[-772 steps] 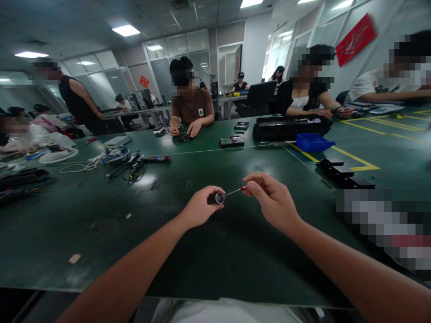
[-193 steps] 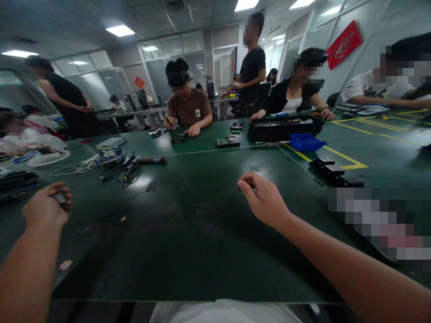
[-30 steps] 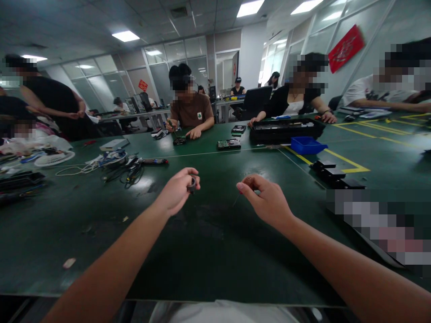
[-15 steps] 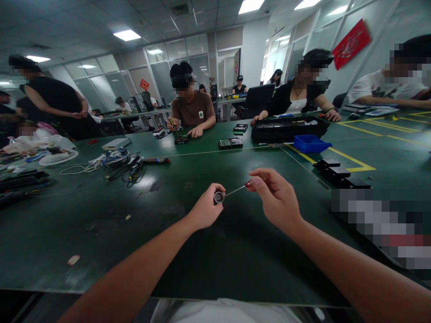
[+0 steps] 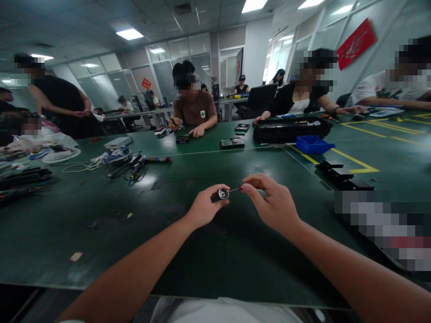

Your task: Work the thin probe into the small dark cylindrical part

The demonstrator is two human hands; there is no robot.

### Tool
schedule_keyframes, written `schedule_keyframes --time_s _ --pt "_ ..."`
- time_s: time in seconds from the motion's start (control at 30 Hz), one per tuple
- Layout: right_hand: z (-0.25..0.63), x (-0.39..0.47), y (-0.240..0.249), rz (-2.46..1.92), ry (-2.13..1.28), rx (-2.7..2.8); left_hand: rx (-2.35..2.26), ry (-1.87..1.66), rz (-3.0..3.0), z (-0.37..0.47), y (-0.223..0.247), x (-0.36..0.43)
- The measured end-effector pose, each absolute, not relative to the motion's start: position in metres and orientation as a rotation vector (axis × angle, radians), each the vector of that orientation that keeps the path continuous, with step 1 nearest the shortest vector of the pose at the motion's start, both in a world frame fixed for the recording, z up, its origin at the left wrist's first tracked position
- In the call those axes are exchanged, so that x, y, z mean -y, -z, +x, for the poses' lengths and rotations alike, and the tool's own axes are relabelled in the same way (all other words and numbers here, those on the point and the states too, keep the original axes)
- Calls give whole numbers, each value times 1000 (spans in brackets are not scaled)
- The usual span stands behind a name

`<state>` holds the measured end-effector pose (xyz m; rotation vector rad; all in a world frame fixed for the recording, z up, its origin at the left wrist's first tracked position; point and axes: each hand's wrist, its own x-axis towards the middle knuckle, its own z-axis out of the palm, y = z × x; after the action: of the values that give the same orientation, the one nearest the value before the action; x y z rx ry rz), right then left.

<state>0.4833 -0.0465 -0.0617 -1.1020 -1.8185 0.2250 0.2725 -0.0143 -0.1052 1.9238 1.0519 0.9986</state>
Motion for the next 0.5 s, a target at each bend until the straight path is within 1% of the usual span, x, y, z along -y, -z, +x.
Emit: schedule_keyframes --time_s 0.13,0.33,0.5 --pt "484 48 58 -1147 -150 1840 -1105 -994 1932 274 104 15" --pt "484 50 55 -1064 -224 2001 -1120 -1005 2000 272 105 14" --pt "484 48 56 -1230 -250 1941 -1086 -997 2089 271 107 13"
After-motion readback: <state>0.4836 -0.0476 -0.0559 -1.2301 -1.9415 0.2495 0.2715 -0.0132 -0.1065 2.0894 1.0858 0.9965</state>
